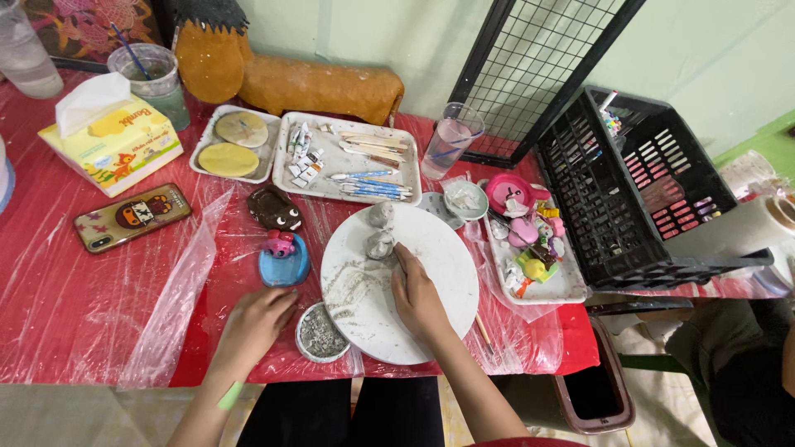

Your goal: The person shapes a lump of clay on a white plate, pressing and pinching it with their fingers, dipping fingers into a small bowl of water, and using a small wooden tool to refine the clay form.

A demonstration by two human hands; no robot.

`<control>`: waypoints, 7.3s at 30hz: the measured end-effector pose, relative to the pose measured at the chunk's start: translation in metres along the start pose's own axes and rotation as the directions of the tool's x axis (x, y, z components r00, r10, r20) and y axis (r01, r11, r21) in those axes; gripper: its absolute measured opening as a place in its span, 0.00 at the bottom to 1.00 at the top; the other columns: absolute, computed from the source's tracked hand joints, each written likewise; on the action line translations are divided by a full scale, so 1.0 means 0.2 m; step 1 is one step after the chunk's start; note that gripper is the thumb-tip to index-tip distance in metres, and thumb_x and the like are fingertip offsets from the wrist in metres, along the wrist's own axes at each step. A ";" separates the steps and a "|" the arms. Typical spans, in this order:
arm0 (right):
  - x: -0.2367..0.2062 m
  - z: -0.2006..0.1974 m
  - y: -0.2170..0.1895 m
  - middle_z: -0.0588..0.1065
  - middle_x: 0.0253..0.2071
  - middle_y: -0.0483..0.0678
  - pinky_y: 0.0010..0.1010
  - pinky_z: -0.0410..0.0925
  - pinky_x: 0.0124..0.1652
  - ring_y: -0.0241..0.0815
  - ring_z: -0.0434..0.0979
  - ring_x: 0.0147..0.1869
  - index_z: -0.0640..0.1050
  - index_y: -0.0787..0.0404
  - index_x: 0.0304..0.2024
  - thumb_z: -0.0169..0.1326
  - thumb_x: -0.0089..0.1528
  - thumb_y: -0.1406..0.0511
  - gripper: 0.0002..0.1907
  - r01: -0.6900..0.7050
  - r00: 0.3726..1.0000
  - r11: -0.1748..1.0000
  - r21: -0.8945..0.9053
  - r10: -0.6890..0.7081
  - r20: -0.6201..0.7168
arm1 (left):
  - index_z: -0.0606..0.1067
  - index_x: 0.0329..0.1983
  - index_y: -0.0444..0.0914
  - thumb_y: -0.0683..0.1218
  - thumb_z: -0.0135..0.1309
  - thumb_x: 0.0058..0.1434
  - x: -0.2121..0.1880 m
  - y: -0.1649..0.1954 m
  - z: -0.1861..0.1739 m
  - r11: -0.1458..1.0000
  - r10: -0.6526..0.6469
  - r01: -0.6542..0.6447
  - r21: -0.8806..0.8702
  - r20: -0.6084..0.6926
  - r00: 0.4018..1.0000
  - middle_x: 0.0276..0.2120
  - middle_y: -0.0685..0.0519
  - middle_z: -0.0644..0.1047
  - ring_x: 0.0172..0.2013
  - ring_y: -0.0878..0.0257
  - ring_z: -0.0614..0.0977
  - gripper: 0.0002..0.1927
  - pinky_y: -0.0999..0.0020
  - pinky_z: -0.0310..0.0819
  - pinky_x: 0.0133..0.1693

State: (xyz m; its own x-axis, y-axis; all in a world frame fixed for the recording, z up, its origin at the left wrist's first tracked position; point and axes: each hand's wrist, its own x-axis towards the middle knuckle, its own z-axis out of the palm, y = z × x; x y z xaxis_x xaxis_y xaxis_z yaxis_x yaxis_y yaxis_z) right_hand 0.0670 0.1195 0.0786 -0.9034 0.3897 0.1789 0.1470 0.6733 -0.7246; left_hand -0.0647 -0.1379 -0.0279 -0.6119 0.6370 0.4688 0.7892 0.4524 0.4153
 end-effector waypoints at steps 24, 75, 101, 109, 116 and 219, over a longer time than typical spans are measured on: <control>-0.03 -0.01 0.03 0.76 0.59 0.64 0.43 0.70 0.58 0.63 0.77 0.61 0.63 0.64 0.68 0.44 0.68 0.69 0.25 0.113 0.994 0.993 -0.039 -0.112 0.016 | 0.78 0.45 0.40 0.47 0.57 0.65 -0.04 0.04 0.00 0.962 -0.192 0.195 -0.189 0.035 0.981 0.43 0.52 0.80 0.46 0.60 0.82 0.09 0.61 0.78 0.51; -0.08 0.43 -0.13 0.79 0.54 0.60 0.37 0.69 0.63 0.52 0.79 0.62 0.74 0.75 0.55 0.31 0.74 0.64 0.23 -0.151 0.987 0.711 0.687 0.071 0.144 | 0.70 0.66 0.33 0.57 0.41 0.74 0.71 0.13 0.31 0.086 -0.279 0.306 -0.948 0.272 0.921 0.56 0.51 0.78 0.55 0.65 0.76 0.27 0.69 0.67 0.58; -0.04 0.21 0.33 0.77 0.44 0.58 0.43 0.68 0.54 0.51 0.77 0.48 0.71 0.63 0.44 0.38 0.73 0.60 0.15 0.167 0.914 0.113 0.979 0.355 -0.197 | 0.74 0.57 0.46 0.60 0.65 0.50 0.65 0.36 0.01 0.953 0.259 -0.181 -0.242 0.346 0.902 0.55 0.54 0.77 0.61 0.57 0.72 0.32 0.46 0.51 0.64; -0.08 0.09 0.15 0.76 0.54 0.58 0.42 0.67 0.57 0.50 0.76 0.55 0.74 0.65 0.53 0.48 0.69 0.62 0.15 0.043 0.963 0.642 0.766 0.177 -0.202 | 0.67 0.64 0.42 0.66 0.64 0.55 0.29 0.34 -0.23 0.956 0.067 0.026 -0.293 0.301 0.951 0.58 0.47 0.73 0.62 0.51 0.71 0.40 0.46 0.55 0.66; -0.07 0.10 -0.07 0.73 0.58 0.53 0.37 0.69 0.54 0.48 0.73 0.59 0.78 0.61 0.54 0.66 0.55 0.67 0.24 0.242 0.968 0.965 -0.102 -0.247 -0.041 | 0.59 0.67 0.31 0.61 0.72 0.40 -0.06 0.37 -0.13 0.969 -0.059 0.095 -0.228 0.158 0.986 0.60 0.34 0.69 0.60 0.39 0.71 0.57 0.46 0.64 0.59; -0.16 -0.20 0.07 0.73 0.58 0.51 0.39 0.68 0.59 0.53 0.73 0.64 0.78 0.61 0.50 0.50 0.62 0.71 0.13 0.004 0.962 0.994 0.109 0.026 -0.272 | 0.75 0.55 0.34 0.71 0.53 0.56 0.47 0.67 -0.05 0.938 0.341 -0.324 -0.125 0.155 0.927 0.62 0.52 0.71 0.71 0.55 0.54 0.40 0.10 0.43 0.51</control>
State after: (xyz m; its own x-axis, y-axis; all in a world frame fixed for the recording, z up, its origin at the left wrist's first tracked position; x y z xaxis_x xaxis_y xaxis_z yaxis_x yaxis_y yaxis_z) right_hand 0.1150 0.1414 0.0901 -0.7559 0.5629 0.3344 0.0981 0.6023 -0.7922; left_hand -0.0169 -0.0248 0.0798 -0.2901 0.8416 0.4556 0.9318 0.1399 0.3349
